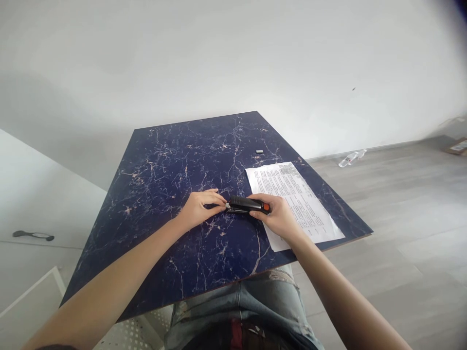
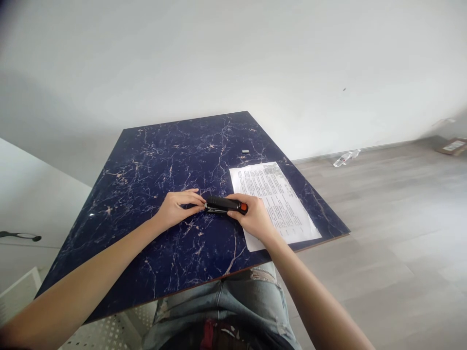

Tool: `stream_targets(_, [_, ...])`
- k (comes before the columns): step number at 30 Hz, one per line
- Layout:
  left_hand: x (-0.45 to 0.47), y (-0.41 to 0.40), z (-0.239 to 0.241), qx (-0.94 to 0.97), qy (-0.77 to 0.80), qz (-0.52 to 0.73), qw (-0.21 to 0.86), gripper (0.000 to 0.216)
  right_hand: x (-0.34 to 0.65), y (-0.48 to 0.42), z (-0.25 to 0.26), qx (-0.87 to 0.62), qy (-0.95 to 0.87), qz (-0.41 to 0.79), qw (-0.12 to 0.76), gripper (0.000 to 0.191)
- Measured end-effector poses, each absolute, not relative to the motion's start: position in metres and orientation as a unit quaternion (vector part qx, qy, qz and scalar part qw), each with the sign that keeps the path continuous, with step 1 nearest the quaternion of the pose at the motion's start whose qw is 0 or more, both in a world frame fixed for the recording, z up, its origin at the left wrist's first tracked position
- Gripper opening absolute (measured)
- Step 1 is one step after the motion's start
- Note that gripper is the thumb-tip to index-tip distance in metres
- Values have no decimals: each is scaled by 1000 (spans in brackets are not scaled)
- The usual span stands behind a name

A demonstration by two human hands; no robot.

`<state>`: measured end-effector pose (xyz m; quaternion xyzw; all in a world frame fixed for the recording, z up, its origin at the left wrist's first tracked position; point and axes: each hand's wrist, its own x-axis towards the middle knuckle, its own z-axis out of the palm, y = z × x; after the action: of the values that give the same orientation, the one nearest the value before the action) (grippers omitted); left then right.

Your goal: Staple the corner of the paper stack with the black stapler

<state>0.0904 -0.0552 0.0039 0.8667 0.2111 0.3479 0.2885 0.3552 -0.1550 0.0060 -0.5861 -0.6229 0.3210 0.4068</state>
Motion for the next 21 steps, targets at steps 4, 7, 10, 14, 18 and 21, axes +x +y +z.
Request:
stream_targets(4, [83,-50,6,873,203,312,315,12,355,-155,8,-585,-621,323,410,32])
stream_targets(7, [73,-42,6,860,218,258,383,22,355,-154,7,-584,-617,331,411,33])
stream_targets(10, [68,-36,6,831,251,220,445,27,357,-154,6,-573,-608,357,418,33])
stream_targets(14, [77,-42,7,801,252,245,484,30,356,-156,9,-539,-618,379,429,33])
stream_targets(18, [88,-54,10,806,222,205,510,38,352,-158,16,-509,-647,391,411,33])
stream_targets(21, [92,-59,13,830,219,189,477,29,350,-159,17,-496,-654,406,401,33])
